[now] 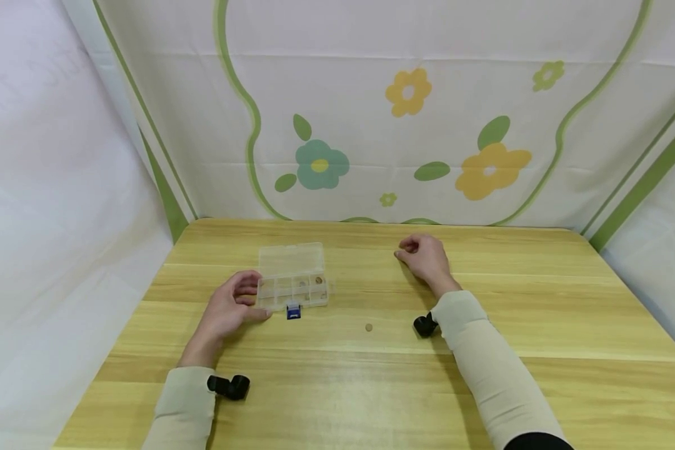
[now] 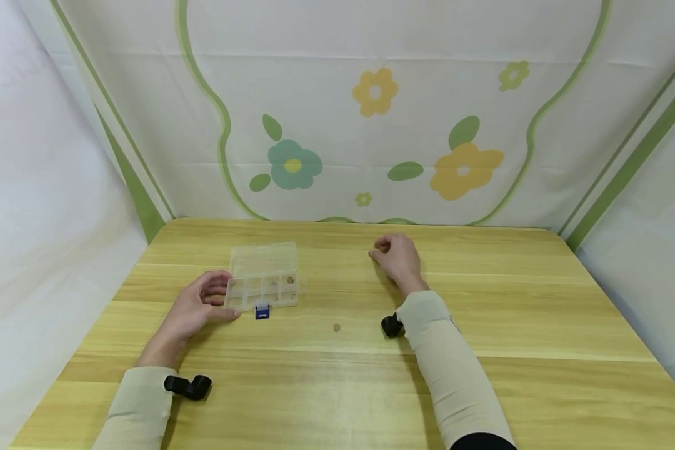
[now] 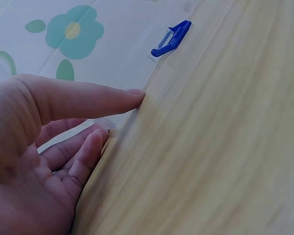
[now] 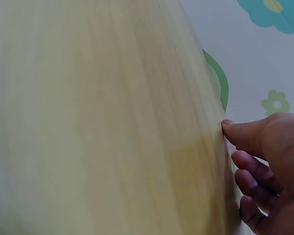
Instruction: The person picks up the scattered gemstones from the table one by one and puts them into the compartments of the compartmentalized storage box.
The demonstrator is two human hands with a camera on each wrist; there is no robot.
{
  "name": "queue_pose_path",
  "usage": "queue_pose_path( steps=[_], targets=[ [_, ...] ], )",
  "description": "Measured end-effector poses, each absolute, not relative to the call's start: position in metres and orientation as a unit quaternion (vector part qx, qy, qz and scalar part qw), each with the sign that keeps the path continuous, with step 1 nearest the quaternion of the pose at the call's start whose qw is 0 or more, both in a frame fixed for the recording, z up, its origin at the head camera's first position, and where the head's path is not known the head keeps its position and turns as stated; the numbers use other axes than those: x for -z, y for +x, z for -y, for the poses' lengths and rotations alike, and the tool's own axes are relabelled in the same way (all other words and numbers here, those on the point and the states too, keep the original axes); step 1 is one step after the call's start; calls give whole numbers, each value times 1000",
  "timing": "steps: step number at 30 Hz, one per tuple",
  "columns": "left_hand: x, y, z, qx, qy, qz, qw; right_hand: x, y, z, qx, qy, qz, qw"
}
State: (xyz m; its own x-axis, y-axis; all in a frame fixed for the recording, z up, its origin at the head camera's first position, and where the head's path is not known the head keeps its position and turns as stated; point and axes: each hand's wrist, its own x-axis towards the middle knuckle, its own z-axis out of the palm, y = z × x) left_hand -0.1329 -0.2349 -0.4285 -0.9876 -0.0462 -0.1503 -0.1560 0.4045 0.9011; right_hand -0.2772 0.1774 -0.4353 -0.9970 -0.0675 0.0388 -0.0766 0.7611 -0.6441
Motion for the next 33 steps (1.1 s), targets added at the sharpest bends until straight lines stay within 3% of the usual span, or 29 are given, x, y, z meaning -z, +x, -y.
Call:
queue_pose_path(
  steps=[33],
  targets=[
    [427,-132,234,-547,-63,-833,53,436,-271,-181,-315,26,949,12]
  ],
)
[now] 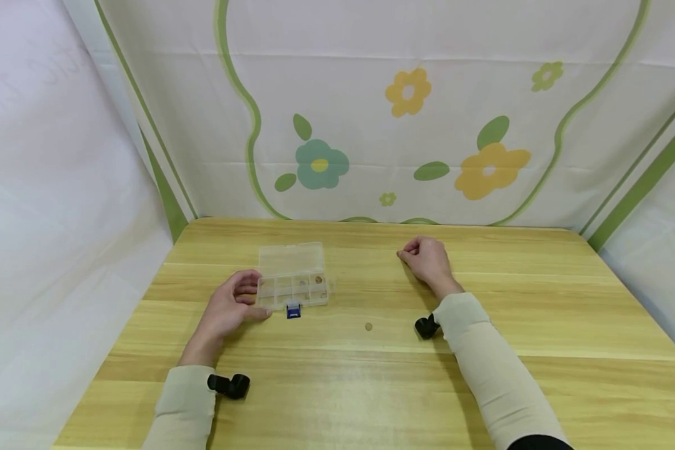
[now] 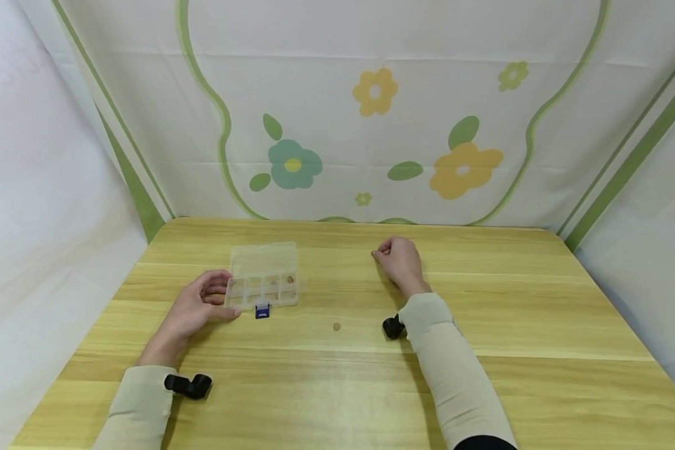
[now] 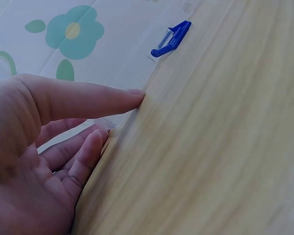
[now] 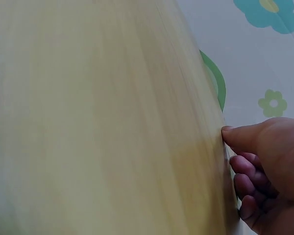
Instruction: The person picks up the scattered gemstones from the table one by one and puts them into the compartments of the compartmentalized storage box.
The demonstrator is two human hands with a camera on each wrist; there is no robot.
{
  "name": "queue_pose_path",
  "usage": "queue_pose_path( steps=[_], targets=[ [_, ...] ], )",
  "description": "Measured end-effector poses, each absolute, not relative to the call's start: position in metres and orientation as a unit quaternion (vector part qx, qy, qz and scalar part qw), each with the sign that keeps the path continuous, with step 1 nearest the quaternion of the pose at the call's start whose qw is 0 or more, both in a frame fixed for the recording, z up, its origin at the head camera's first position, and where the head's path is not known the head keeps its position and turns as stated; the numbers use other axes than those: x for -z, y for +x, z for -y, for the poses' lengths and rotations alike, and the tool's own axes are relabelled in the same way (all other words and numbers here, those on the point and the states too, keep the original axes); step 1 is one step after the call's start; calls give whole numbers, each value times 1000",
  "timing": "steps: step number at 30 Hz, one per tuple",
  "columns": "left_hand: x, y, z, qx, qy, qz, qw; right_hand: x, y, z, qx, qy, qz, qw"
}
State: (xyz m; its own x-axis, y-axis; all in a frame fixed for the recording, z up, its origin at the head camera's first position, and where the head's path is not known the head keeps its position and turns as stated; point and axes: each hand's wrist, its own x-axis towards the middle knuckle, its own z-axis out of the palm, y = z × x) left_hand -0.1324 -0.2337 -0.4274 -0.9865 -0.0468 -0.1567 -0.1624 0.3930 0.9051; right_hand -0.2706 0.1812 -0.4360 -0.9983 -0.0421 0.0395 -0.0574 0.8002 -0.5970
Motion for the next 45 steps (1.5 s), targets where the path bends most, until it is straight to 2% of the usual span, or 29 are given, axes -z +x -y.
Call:
queue_pose_path(
  steps=[14,24,45],
  targets=[
    [427,-132,233,-542,-59,-837,49,432,-268,-179,-279,46,959,-23],
    [428,-131,234,-539,-60,-838,53,437,-267,-169,-365,54,930,-10],
    [428,-133,234,-536,-57,-841,49,430,-257,-129,-417,96,903,-35]
  ],
)
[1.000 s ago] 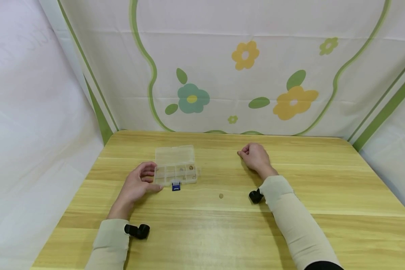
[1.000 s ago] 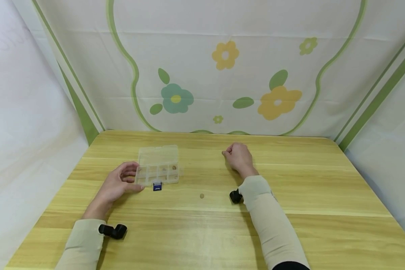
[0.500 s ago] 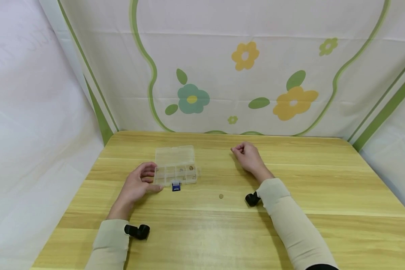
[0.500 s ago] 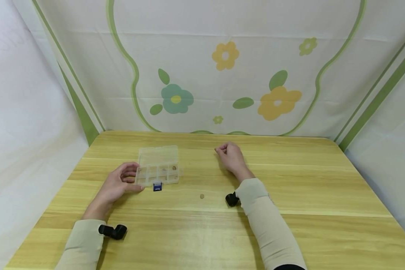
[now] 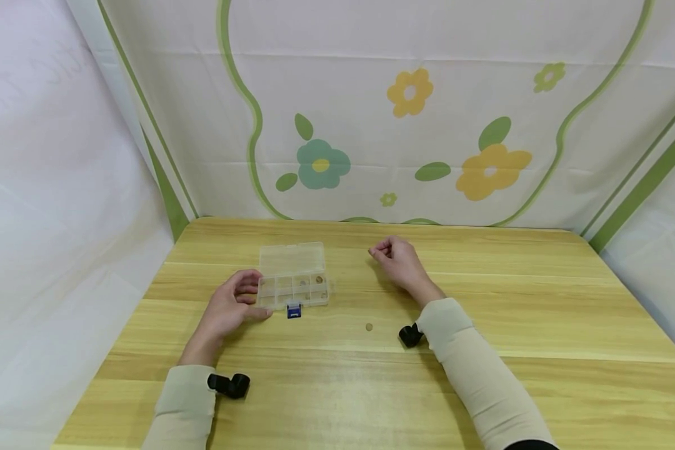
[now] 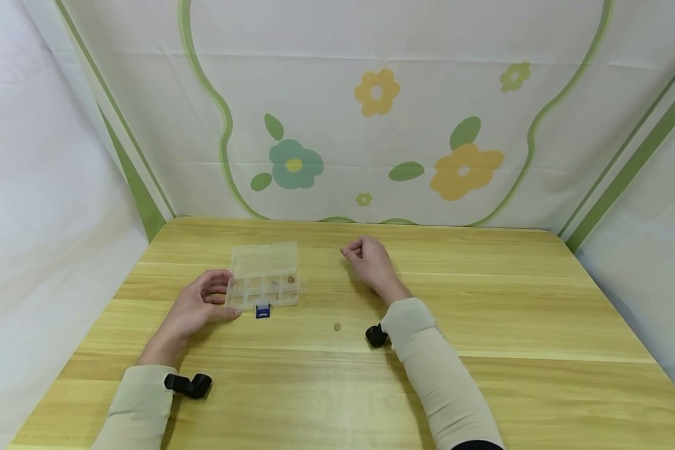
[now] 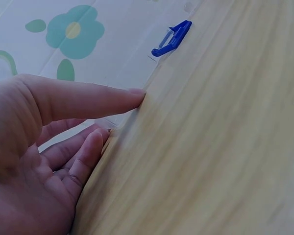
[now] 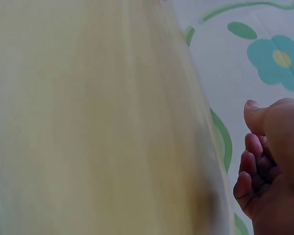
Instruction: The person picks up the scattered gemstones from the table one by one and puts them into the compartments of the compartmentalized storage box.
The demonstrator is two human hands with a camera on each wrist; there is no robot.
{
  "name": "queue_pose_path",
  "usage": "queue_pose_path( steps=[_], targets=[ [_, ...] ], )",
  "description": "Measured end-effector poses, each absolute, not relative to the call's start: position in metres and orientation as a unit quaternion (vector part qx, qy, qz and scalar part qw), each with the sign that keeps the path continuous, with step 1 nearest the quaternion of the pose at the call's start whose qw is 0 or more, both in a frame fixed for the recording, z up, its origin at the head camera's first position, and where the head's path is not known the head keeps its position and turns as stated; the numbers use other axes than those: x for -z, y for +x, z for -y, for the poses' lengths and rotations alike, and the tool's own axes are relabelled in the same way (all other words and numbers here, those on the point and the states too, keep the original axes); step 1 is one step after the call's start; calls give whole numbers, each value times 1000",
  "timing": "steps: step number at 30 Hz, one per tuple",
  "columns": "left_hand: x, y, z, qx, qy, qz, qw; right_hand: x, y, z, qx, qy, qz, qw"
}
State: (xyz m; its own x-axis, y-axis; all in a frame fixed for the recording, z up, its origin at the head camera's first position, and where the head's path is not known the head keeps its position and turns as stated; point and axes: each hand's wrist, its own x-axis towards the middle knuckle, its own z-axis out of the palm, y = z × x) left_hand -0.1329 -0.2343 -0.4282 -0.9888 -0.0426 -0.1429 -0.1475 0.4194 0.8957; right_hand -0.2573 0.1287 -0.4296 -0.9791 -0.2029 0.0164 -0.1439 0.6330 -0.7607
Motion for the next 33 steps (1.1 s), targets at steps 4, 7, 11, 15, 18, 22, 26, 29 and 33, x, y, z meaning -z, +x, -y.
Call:
queue_pose_path(
  steps=[4,7,11,15,18,22,26,29,33],
  targets=[
    [427,-132,233,-542,-64,-836,51,428,-255,-116,421,-115,-898,45],
    [427,-132,232,-545,-68,-834,50,428,-253,-107,426,-125,-895,46],
    [427,-132,231,-543,-68,-836,47,426,-250,-94,433,-136,-890,38],
    [426,-132,230,-542,-70,-837,45,425,-248,-83,437,-149,-886,27],
    [426,-131,230,-543,-71,-836,43,425,-246,-74,437,-158,-885,22],
    [427,-132,228,-545,-74,-834,45,425,-244,-68,431,-160,-888,22],
    [427,-133,228,-548,-79,-831,49,425,-242,-63,429,-161,-889,20],
    [427,-133,229,-549,-80,-831,50,424,-240,-58,428,-164,-889,15],
    [427,-133,230,-545,-78,-833,50,423,-237,-51,423,-161,-892,12]
  ],
)
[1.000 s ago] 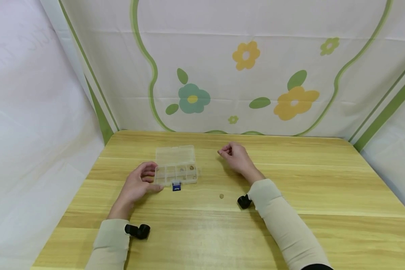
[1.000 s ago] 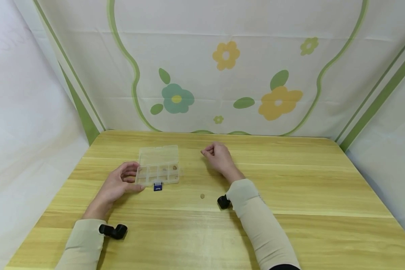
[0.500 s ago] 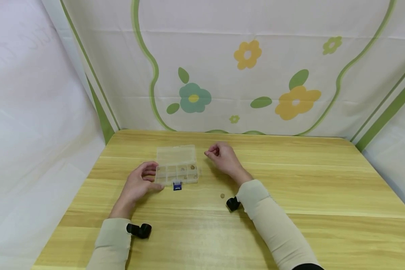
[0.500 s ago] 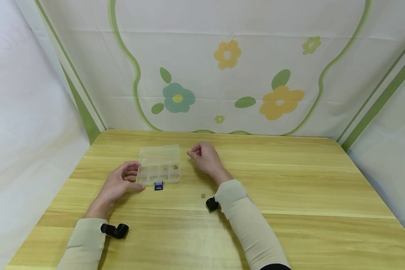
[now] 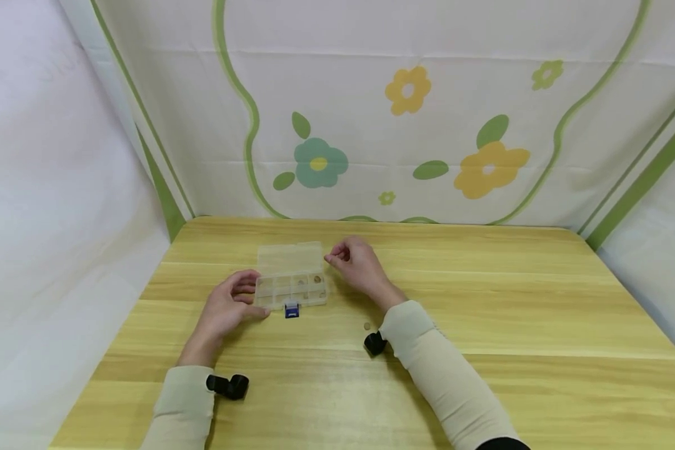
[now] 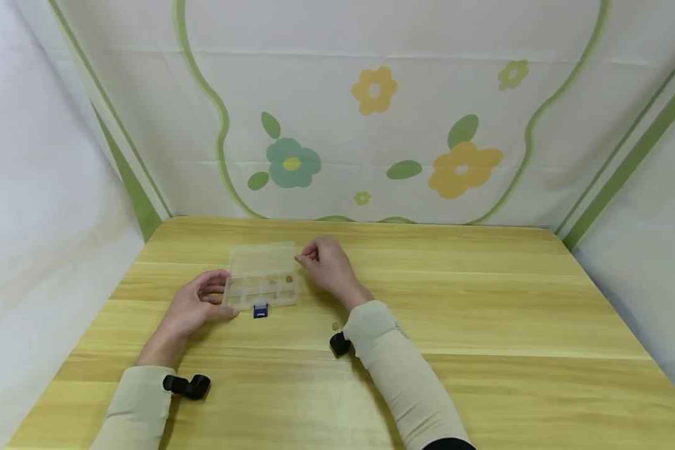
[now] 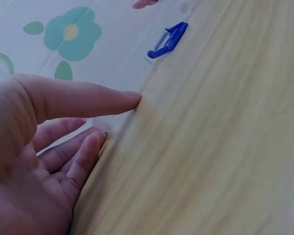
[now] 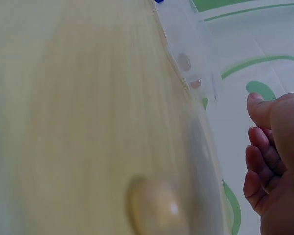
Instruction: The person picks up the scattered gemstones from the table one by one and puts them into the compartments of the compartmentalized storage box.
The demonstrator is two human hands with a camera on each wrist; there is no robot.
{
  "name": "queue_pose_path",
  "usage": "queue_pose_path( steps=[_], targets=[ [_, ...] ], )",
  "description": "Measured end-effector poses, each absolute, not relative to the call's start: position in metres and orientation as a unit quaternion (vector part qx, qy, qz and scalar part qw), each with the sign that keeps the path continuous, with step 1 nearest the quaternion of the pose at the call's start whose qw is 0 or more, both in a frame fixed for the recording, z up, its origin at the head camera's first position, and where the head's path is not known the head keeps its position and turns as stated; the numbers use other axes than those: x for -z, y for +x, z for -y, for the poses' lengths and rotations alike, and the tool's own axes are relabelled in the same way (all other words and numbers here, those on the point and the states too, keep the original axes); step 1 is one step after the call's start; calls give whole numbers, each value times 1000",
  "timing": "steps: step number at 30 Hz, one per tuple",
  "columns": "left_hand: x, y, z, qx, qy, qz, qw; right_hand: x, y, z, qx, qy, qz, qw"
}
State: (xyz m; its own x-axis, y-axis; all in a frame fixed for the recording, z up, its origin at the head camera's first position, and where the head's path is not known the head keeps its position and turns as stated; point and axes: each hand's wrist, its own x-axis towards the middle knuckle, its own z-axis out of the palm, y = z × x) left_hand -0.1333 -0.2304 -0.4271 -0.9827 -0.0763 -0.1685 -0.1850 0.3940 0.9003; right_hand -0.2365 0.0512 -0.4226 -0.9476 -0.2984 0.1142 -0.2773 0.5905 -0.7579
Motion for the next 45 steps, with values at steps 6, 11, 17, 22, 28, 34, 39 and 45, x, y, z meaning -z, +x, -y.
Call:
queue_pose_path(
  steps=[6,11,17,22,28,34,39,45],
  targets=[
    [427,-132,232,-541,-75,-836,49,422,-234,-42,418,-169,-893,0],
    [427,-132,232,-545,-78,-833,46,422,-234,-37,417,-185,-890,-12],
    [427,-133,231,-547,-77,-832,50,423,-234,-31,414,-210,-886,-14],
    [428,-134,232,-550,-76,-830,50,422,-230,-23,410,-226,-884,1],
    [428,-135,232,-549,-80,-831,46,421,-224,-10,404,-239,-883,17],
    [427,-135,231,-549,-78,-831,47,420,-221,6,379,-259,-888,21],
    [427,-135,232,-552,-75,-829,45,420,-218,16,351,-281,-893,26],
    [428,-135,233,-555,-72,-828,40,419,-217,21,326,-290,-899,22]
  ],
)
